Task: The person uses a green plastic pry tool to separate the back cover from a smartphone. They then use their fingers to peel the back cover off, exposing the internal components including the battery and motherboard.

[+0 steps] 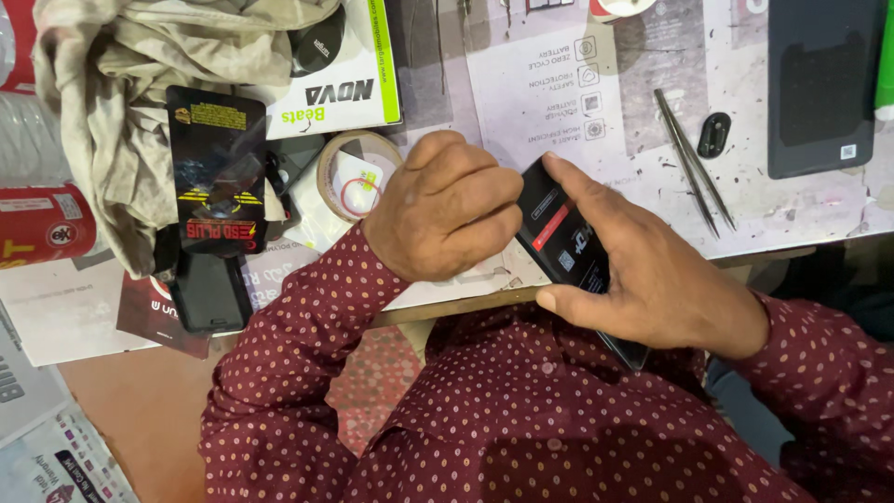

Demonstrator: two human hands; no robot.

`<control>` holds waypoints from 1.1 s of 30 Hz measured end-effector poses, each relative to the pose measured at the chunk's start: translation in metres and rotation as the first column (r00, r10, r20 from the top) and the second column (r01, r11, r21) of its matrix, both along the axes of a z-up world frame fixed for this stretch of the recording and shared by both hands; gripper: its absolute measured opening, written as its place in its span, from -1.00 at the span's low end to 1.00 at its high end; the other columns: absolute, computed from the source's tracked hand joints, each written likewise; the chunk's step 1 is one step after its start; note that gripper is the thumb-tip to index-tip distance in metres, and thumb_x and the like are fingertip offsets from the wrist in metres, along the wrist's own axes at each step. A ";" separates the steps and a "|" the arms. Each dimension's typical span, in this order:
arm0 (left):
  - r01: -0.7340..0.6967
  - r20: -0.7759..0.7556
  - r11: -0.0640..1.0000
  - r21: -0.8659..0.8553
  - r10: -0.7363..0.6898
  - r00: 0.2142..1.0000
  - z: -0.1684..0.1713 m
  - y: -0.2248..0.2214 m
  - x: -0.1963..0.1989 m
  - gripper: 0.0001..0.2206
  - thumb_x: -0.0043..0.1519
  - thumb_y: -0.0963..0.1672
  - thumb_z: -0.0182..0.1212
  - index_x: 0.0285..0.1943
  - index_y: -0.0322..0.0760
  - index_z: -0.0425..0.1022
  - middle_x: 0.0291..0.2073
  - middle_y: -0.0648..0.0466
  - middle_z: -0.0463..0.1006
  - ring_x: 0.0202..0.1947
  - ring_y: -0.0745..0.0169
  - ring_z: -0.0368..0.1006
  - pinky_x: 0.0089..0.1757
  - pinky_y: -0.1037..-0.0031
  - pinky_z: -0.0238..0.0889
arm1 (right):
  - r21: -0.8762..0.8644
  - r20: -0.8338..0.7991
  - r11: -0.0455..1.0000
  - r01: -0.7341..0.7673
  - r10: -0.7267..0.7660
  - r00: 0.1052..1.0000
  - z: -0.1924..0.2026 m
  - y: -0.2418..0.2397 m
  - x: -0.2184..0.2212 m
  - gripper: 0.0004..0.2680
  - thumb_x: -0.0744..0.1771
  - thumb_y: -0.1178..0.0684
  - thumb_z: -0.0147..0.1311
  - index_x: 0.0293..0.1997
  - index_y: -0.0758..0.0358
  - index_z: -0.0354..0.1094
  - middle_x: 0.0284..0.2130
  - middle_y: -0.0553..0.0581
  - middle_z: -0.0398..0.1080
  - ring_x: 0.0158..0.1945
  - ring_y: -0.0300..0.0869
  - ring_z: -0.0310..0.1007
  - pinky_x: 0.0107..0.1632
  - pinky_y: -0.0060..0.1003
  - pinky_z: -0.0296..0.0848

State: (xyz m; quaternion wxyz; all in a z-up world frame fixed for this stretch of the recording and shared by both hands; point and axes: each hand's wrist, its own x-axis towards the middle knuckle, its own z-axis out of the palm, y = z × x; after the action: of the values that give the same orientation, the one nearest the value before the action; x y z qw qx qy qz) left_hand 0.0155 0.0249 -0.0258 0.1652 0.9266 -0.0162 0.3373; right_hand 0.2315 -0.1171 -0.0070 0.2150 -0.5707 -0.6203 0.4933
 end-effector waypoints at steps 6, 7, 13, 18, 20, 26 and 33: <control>-0.012 -0.031 1.000 0.008 0.013 0.999 -0.004 0.000 0.001 -0.81 0.12 -0.22 0.29 -0.10 -0.33 0.51 0.02 0.04 0.43 -0.02 0.12 0.40 0.01 0.30 0.26 | -0.012 -0.014 1.000 0.013 -0.013 1.000 -0.006 0.000 0.001 -0.20 0.22 -0.18 0.20 0.51 0.49 -0.25 0.31 0.61 0.12 0.37 0.28 0.19 0.31 0.03 0.22; -0.015 -0.034 1.000 0.002 0.015 0.999 -0.005 0.000 0.002 -0.81 0.12 -0.22 0.29 -0.10 -0.33 0.51 0.02 0.04 0.43 -0.03 0.12 0.40 0.00 0.31 0.26 | -0.018 -0.022 1.000 0.014 -0.014 1.000 -0.006 0.000 0.001 -0.20 0.22 -0.18 0.20 0.51 0.49 -0.25 0.30 0.61 0.13 0.37 0.27 0.20 0.30 0.02 0.22; -0.050 -0.047 0.998 -0.048 0.048 0.998 -0.002 -0.001 0.004 -0.84 0.17 -0.22 0.37 -0.16 -0.29 0.47 -0.03 0.07 0.41 -0.04 0.16 0.39 -0.03 0.32 0.22 | -0.112 -0.141 0.993 0.029 -0.045 0.989 -0.009 0.003 0.001 -0.22 0.21 -0.16 0.16 0.53 0.42 -0.22 0.20 0.49 0.29 0.28 0.17 0.36 0.24 -0.06 0.33; -0.072 -0.073 0.993 -0.092 0.065 0.995 -0.002 0.000 0.003 -0.79 0.13 -0.21 0.43 -0.15 -0.30 0.47 -0.02 0.09 0.42 -0.02 0.14 0.38 0.01 0.31 0.17 | -0.169 -0.220 0.985 0.039 -0.076 0.973 -0.011 0.005 -0.002 -0.24 0.21 -0.12 0.15 0.53 0.38 -0.22 0.13 0.42 0.38 0.22 0.09 0.44 0.21 -0.09 0.38; -0.078 -0.083 0.991 -0.110 0.069 0.994 -0.002 0.000 0.003 -0.79 0.13 -0.20 0.44 -0.17 -0.28 0.46 -0.03 0.10 0.42 -0.02 0.14 0.38 0.03 0.31 0.15 | -0.145 -0.206 0.989 0.034 -0.064 0.976 -0.012 0.006 -0.003 -0.25 0.22 -0.10 0.16 0.53 0.38 -0.22 0.16 0.43 0.35 0.25 0.10 0.41 0.22 -0.09 0.36; -0.103 -0.081 0.988 -0.114 0.094 0.992 -0.005 0.001 0.003 -0.79 0.10 -0.20 0.43 -0.18 -0.27 0.48 -0.04 0.11 0.43 -0.03 0.15 0.36 0.08 0.29 0.11 | -0.178 -0.231 0.983 0.038 -0.079 0.970 -0.011 0.007 -0.003 -0.26 0.24 -0.11 0.15 0.53 0.36 -0.23 0.17 0.42 0.35 0.28 0.08 0.40 0.24 -0.10 0.37; -0.107 -0.083 0.986 -0.125 0.097 0.992 -0.005 -0.001 0.002 -0.79 0.15 -0.16 0.44 -0.16 -0.26 0.47 -0.02 0.12 0.40 0.00 0.16 0.35 0.10 0.27 0.08 | -0.192 -0.313 0.981 0.037 -0.097 0.945 -0.017 0.005 -0.001 -0.27 0.26 -0.15 0.14 0.55 0.35 -0.22 0.28 0.44 0.26 0.38 0.10 0.28 0.31 -0.08 0.29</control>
State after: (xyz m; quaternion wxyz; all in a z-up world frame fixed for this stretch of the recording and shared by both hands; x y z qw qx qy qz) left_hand 0.0174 0.0241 -0.0307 0.2080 0.9258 0.0598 0.3100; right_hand 0.2304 -0.1116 -0.0242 0.2763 -0.5209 -0.5091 0.6269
